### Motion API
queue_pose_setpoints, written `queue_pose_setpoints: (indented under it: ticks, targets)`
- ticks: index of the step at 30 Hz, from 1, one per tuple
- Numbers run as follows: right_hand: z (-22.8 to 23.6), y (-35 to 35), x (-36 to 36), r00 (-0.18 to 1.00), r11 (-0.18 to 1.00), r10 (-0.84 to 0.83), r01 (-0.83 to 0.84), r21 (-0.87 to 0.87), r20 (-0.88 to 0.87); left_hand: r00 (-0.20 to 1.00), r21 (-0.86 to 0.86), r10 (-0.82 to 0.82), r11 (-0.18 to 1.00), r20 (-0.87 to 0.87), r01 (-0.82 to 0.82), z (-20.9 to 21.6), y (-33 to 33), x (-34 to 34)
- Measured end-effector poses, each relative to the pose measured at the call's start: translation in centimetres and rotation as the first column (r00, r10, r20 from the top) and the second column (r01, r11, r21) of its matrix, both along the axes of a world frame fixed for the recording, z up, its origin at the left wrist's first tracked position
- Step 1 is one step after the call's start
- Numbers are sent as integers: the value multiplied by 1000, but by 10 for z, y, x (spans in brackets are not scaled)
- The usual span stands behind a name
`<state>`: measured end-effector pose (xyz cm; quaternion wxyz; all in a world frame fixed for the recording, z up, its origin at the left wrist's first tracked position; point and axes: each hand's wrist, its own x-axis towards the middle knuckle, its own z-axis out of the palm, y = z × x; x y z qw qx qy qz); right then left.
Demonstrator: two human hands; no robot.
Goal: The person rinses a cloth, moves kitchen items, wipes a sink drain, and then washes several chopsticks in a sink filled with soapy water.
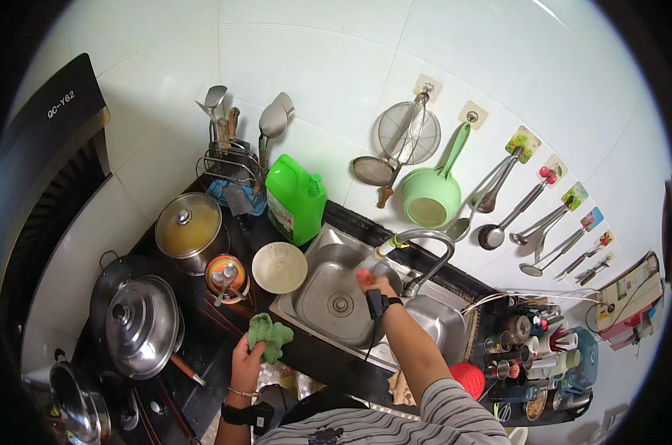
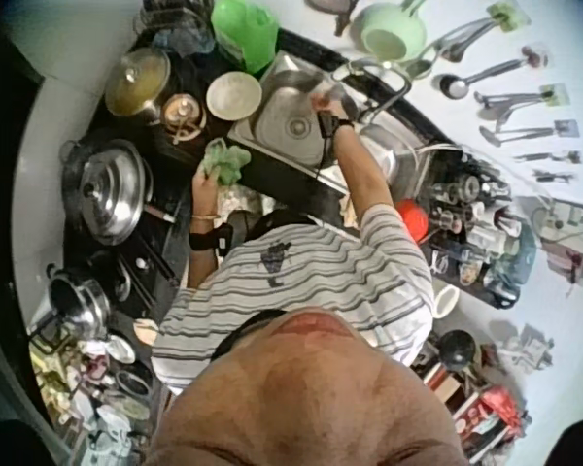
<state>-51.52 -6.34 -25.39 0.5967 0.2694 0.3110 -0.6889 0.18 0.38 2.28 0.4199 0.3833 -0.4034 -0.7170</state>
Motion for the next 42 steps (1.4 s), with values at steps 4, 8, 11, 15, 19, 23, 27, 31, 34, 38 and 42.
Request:
queue_pose_setpoints:
  ticks: [4,8,11,15,19,23,27,31,34,38,42]
  targets:
    - [48,-38,101,987,986,-153,155,57,-41,986,-16,149,989,69,-148,-6,23,25]
    - [66,-49,85,943,997,-2,27,68,-334,985,-66,129,990,112,-122,-10,40,14]
    - [66,-59,78,983,995,104,-101,25,-155,976,-38,164,986,142,-160,-8,52,12]
    - [28,-36,-15,857,970,235,-174,172,-459,990,-29,119,993,73,-117,-8,57,-8]
    - [50,-64,76,859,949,290,-200,245,-422,964,-42,211,977,161,-207,-7,67,13]
    - [59,-46,35,843,941,331,-261,216,-424,982,-27,143,990,126,-140,-1,65,-10]
    - [139,-19,83,378,816,547,-441,374,-747,976,-98,170,983,136,-157,-7,68,-3]
    - [224,10,96,187,869,426,-357,343,-885,990,-61,120,991,72,-115,-4,67,-12]
    - [237,21,77,248,891,318,-408,199,-915,990,-107,108,989,94,-97,-5,64,-24]
    - [257,21,103,235,942,224,-301,148,-946,994,-4,105,994,-4,-105,-4,61,-22]
    - [255,21,94,245,915,239,-382,133,-940,972,41,196,981,-130,-192,1,64,-21]
